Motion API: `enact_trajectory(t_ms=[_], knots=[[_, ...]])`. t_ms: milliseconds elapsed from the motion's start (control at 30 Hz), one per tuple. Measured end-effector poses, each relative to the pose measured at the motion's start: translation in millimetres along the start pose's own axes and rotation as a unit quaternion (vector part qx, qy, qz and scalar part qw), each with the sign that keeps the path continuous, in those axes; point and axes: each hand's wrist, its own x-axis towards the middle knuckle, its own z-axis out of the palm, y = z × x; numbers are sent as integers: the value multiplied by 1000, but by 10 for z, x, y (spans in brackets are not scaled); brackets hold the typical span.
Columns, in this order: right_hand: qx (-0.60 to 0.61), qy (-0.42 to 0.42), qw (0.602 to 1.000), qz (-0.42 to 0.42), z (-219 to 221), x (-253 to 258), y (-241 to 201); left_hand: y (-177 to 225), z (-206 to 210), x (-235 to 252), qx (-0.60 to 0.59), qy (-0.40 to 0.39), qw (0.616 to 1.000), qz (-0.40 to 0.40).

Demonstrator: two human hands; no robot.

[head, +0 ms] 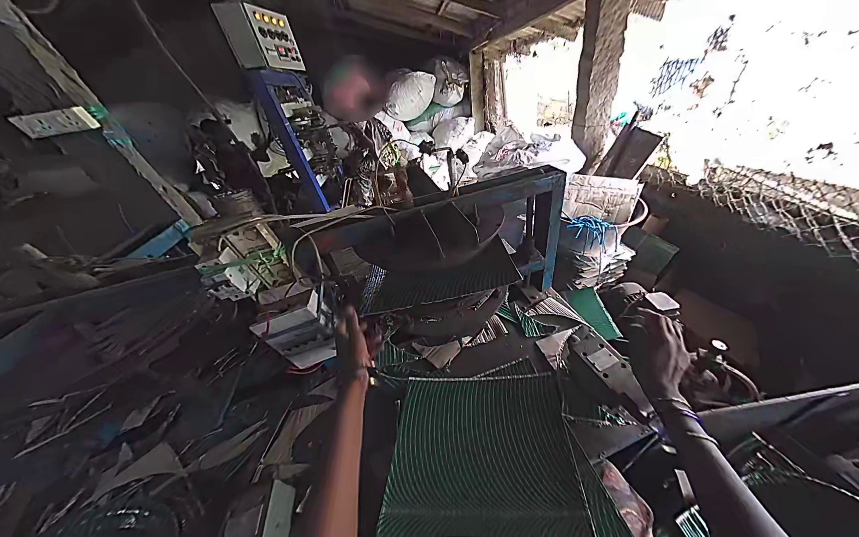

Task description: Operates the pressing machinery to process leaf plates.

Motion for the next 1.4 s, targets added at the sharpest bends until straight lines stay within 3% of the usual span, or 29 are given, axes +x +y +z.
enact_trajectory(t_ms=[67, 133, 200, 267, 300, 467, 633, 700, 767, 1000, 1133, 1267, 1333, 1400], knots=[[-32, -56, 998, 4, 190, 145, -49, -545, 1, -401, 56, -19, 998, 31], [-51, -75, 996, -4, 297, 172, -76, -1237, 58, -780, 159, -89, 979, 87], [-59, -87, 994, -2, 294, 169, -37, -1875, 165, -1074, 291, -157, 929, 169], [-63, -98, 993, 1, 300, 185, -43, -2174, 222, -1216, 418, -160, 860, 246], [-63, -101, 993, 4, 292, 180, -56, -2184, 232, -1230, 452, -160, 840, 253], [-66, -99, 993, 9, 314, 181, -68, -2190, 273, -1197, 409, -120, 869, 250], [-63, -122, 990, 18, 250, 180, -90, -2311, 274, -1184, 427, -93, 852, 289], [-78, -146, 986, 31, 267, 200, -57, -2301, 270, -1187, 430, -92, 851, 286], [-78, -104, 991, 12, 408, 197, 77, -2299, 276, -1185, 428, -91, 854, 280], [-45, -92, 995, 14, 286, 160, -80, -2288, 287, -1192, 416, -101, 865, 263], [-63, -128, 989, 27, 288, 186, -50, -2234, 282, -1214, 429, -105, 860, 257], [-33, -94, 995, 12, 275, 162, -71, -2266, 291, -1202, 430, -108, 859, 255], [-13, -84, 996, 27, 158, 113, -55, -2237, 271, -1203, 419, -125, 869, 232], [28, -36, 997, 54, -99, -82, -32, -2222, 254, -1130, 342, -128, 907, 210]])
